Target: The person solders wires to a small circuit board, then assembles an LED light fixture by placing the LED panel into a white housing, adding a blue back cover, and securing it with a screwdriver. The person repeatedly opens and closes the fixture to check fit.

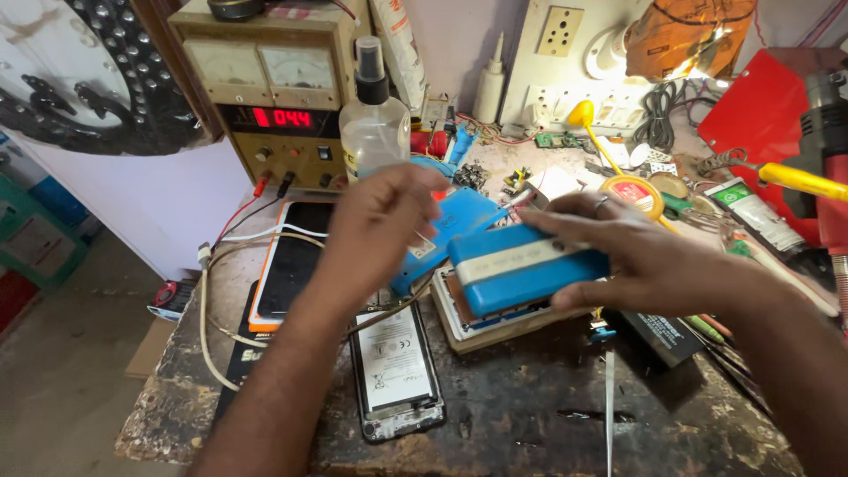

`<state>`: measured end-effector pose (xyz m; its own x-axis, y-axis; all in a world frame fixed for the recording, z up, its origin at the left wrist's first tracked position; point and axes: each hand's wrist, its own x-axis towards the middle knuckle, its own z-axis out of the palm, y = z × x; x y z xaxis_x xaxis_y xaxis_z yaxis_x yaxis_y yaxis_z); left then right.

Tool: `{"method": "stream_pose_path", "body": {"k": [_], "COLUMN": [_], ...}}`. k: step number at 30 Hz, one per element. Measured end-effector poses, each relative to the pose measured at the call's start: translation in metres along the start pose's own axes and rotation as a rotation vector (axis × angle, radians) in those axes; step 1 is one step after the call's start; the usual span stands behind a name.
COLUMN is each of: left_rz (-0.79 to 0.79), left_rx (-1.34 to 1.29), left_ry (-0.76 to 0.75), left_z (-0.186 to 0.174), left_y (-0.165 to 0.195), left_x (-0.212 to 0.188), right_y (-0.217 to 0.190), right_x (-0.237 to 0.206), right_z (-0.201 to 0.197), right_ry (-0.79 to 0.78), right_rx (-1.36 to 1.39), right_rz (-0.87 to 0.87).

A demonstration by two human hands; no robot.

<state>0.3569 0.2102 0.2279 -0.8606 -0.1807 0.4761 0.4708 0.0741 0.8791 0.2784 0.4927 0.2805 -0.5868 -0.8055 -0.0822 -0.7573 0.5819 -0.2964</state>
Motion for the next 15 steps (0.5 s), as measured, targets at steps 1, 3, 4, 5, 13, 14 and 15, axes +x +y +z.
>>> {"method": "stream_pose_path", "body": {"k": [1,3,4,5,13,14,15], "left_rz": [0.055,0.077,0.047,0.015,0.028,0.034,0.021], "left_rx": [0.140,0.308,0.332,0.355,0.553,0.561,0.588], "left_ry": [-0.022,-0.065,-0.089,-0.115,-0.299,-0.341,-0.363], "left_z": [0.005,0.009,0.009,0.009,0.011,0.012,0.012], "left_y": [0.000,0.004,0.006,0.009,0.002,0.000,-0.001], "left_x": [-0.004,-0.008,-0.010,-0.011,-0.008,-0.009,-0.010], "right_y": [-0.004,-0.012,-0.015,-0.017,-0.002,0.000,0.001], "right_x": [0.003,0.009,0.011,0.012,0.017,0.016,0.016], "right_z": [0.004,0.010,0.012,0.014,0.020,0.022,0.022], "right_ry": [-0.025,-0.053,-0.063,-0.070,-0.065,-0.052,-0.035], "right_rx": [0.026,-0.082,-0.137,-0.142,-0.059,-0.054,-0.051], "right_rz": [-0.030,0.029,0.059,0.053,-0.014,-0.022,-0.030]}}
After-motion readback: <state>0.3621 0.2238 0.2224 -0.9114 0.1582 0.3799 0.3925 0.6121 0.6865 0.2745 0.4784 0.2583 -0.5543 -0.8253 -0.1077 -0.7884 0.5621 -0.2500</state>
